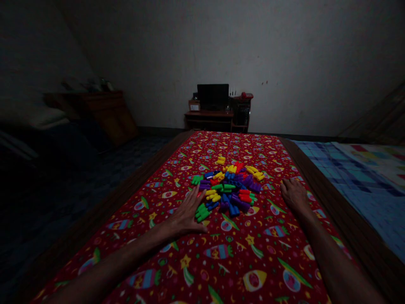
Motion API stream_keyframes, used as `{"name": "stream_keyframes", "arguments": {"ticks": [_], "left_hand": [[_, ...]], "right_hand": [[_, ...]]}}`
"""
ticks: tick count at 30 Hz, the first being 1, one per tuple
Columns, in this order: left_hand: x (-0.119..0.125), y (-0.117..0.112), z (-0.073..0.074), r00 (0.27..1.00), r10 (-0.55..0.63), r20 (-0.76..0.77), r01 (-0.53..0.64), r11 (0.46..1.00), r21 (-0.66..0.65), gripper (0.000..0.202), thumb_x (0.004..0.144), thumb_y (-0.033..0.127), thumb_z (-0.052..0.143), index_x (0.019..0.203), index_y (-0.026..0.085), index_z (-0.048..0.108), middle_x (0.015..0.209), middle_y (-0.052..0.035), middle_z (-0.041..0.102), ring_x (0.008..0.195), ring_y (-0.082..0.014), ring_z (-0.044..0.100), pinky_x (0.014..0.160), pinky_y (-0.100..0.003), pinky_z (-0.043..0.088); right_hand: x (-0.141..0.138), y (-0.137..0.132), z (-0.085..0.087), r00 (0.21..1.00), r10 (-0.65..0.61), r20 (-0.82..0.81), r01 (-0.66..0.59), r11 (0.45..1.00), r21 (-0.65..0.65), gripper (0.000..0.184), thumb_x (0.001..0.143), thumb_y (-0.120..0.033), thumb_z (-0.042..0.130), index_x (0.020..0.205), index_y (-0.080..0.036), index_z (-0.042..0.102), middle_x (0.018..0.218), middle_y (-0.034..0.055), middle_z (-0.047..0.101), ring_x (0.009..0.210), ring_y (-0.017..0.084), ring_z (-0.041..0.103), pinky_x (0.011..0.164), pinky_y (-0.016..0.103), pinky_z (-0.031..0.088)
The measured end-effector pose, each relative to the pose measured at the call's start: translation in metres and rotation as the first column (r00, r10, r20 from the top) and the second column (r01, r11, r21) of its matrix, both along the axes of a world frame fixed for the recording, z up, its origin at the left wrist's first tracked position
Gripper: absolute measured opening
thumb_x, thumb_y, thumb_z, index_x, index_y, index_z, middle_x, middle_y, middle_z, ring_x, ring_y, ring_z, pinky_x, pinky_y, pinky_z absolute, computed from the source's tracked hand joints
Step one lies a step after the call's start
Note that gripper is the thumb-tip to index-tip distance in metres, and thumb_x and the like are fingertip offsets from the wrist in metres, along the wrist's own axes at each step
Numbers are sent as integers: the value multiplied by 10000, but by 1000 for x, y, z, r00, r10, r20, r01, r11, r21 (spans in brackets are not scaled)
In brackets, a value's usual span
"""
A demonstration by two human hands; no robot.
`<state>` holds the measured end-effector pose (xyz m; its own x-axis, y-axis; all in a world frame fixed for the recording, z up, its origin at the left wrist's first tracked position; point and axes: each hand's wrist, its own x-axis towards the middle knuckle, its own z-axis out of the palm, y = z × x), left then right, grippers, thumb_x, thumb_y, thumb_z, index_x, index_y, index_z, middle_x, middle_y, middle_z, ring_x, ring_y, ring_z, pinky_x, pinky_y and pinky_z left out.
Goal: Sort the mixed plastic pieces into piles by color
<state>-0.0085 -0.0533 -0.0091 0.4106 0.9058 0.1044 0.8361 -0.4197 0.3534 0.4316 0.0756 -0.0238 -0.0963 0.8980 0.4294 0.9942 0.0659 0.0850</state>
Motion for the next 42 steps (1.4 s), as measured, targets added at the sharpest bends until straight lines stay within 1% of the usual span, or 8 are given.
{"name": "stream_keyframes", "arguments": {"ticks": [7,10,13,16,24,31,36,42], "left_hand": [[83,37,17,982,-167,91,158,982,106,1104,681,765,597,1540,297,86,1616,-124,-78,1449,-409,-128,1140,-639,121],[74,54,26,982,-175,77,154,963,222,919,763,754,505,1520,324,210,1627,-80,-1,1467,-384,-63,1157,-614,52],[43,72,27,977,124,172,-165,954,252,688,932,640,250,1521,286,216,1625,-69,85,1483,-315,4,1175,-567,53],[26,90,20,899,369,235,-392,918,61,617,984,507,125,1526,217,181,1599,-101,201,1483,-263,90,1182,-527,114],[95,119,13,950,49,308,-79,993,83,594,984,471,130,1476,182,300,1550,-86,335,1459,-181,213,1209,-421,130],[67,195,42,818,379,432,-410,912,-25,630,972,501,150,1439,146,379,1548,-122,331,1472,-218,166,1194,-422,130],[96,229,44,871,257,419,-222,966,-132,708,956,558,128,1280,123,582,1290,-154,621,1254,-292,529,1056,-447,392],[131,207,49,899,-83,429,152,980,-129,594,955,532,211,1305,231,585,1261,-31,659,1257,-226,529,1088,-355,368]], "right_hand": [[1,-1,-3,1000,5,-7,-5,1000,4,389,969,-272,333,1182,-110,615,1155,165,638,1091,265,540,977,368,358],[1,-1,-2,1000,5,-7,-5,1000,-6,398,975,-283,321,1189,-114,611,1159,160,633,1105,259,534,978,360,353],[-1,-1,0,1000,0,-10,0,1000,-13,399,975,-284,319,1176,-113,618,1155,163,636,1084,259,545,959,360,364],[-3,-1,2,1000,-4,-16,4,1000,-7,389,969,-276,331,1157,-110,628,1147,169,639,1064,264,553,951,367,371],[-3,-2,4,999,17,-49,-17,1000,-11,374,965,-275,343,1145,-120,631,1110,162,643,1049,261,557,942,370,383],[-6,-1,0,997,-19,-76,20,1000,3,387,961,-281,350,1200,-125,613,1183,174,619,1116,286,531,947,405,381],[-8,-3,3,997,-1,-82,1,1000,3,385,965,-277,337,1170,-126,626,1171,167,630,1117,274,533,980,390,367],[-8,-6,9,996,-7,-88,5,1000,-28,384,964,-272,335,1165,-128,629,1161,168,627,1096,271,539,966,385,378]]}}
